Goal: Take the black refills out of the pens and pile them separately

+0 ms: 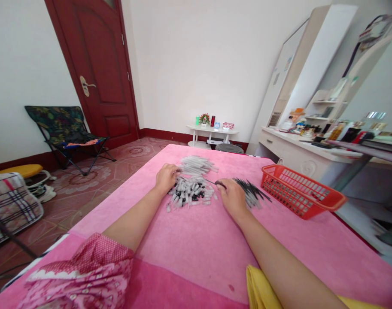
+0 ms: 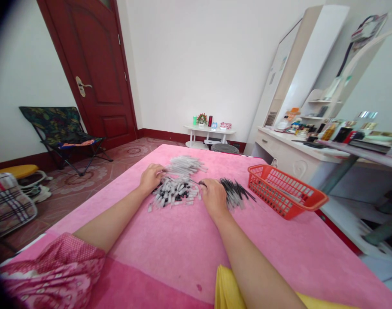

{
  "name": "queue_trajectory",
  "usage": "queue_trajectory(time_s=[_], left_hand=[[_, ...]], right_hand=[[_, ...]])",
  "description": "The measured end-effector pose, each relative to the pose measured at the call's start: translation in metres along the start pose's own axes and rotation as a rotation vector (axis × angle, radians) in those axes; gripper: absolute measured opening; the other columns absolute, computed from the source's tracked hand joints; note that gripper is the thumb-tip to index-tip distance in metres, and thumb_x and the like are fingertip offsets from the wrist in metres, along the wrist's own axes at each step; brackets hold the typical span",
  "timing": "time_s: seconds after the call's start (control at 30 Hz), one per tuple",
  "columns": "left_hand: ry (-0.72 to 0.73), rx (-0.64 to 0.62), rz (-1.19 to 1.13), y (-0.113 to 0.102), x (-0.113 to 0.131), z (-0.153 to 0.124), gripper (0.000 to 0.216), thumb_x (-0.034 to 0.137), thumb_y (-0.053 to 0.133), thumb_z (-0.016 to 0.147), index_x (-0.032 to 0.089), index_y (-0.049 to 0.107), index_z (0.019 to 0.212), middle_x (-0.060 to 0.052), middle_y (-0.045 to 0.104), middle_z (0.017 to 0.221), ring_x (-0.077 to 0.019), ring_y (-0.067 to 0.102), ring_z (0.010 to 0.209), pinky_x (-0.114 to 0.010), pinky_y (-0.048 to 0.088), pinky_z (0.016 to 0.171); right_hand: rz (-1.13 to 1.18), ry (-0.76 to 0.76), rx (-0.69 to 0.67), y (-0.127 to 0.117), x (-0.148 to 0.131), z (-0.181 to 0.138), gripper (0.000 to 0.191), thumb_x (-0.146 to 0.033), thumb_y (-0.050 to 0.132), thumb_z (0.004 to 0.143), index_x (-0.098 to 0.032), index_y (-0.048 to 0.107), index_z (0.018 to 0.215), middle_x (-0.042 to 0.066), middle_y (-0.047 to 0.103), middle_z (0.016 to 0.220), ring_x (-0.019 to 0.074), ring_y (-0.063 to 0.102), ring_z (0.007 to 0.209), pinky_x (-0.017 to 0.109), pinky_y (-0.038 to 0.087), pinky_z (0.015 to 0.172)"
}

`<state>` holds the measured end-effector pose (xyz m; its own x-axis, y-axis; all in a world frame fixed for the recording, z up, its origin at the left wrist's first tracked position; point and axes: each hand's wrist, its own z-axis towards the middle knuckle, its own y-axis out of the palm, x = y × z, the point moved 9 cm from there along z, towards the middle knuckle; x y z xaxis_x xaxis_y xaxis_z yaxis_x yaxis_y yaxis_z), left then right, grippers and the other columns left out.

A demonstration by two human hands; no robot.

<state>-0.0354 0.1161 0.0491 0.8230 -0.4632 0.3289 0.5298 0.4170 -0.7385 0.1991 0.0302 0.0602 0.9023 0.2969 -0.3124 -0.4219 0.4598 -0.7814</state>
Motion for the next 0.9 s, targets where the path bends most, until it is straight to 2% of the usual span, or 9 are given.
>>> queue_trajectory(time_s=[0.3, 0.6, 0.77, 0.9], left_hand=[[0.047, -0.039, -0.044, 0.002, 0.018, 0.000, 0.019, 0.024, 0.051, 0.081, 0.025, 0.068, 0.090, -0.004, 0.066, 0.097, -0.0232, 0.050, 0.099, -0.035, 0.041, 0.089], [0.048, 0.015, -0.012, 0.001, 0.008, 0.000, 0.019, 0.022, 0.052, 0.080, 0.023, 0.068, 0.091, -0.004, 0.066, 0.093, -0.0227, 0.051, 0.095, -0.035, 0.043, 0.084], [0.132, 0.034, -0.031, 0.000, 0.016, -0.001, 0.018, 0.020, 0.053, 0.080, 0.023, 0.068, 0.090, -0.004, 0.066, 0.092, -0.0218, 0.051, 0.093, -0.034, 0.043, 0.082], [0.261, -0.002, -0.036, 0.000, 0.035, -0.002, 0.022, 0.019, 0.051, 0.082, 0.023, 0.069, 0.093, -0.005, 0.065, 0.092, -0.0211, 0.051, 0.093, -0.034, 0.043, 0.081]], right_hand=[[-0.012, 0.037, -0.015, -0.001, 0.003, 0.000, 0.023, -0.022, 0.047, 0.085, -0.021, 0.067, 0.095, 0.004, 0.068, 0.098, 0.0175, 0.057, 0.095, 0.025, 0.037, 0.085], [-0.003, 0.004, 0.054, -0.007, 0.004, 0.000, 0.020, -0.020, 0.049, 0.084, -0.020, 0.068, 0.092, 0.004, 0.069, 0.094, 0.0182, 0.058, 0.091, 0.026, 0.038, 0.081], [-0.035, -0.053, 0.063, -0.010, -0.003, -0.001, 0.019, -0.020, 0.050, 0.084, -0.020, 0.068, 0.090, 0.004, 0.069, 0.091, 0.0184, 0.058, 0.089, 0.027, 0.037, 0.079], [-0.092, -0.111, 0.035, -0.011, -0.011, 0.000, 0.017, -0.020, 0.051, 0.085, -0.020, 0.068, 0.089, 0.005, 0.068, 0.090, 0.0192, 0.057, 0.088, 0.028, 0.036, 0.078]])
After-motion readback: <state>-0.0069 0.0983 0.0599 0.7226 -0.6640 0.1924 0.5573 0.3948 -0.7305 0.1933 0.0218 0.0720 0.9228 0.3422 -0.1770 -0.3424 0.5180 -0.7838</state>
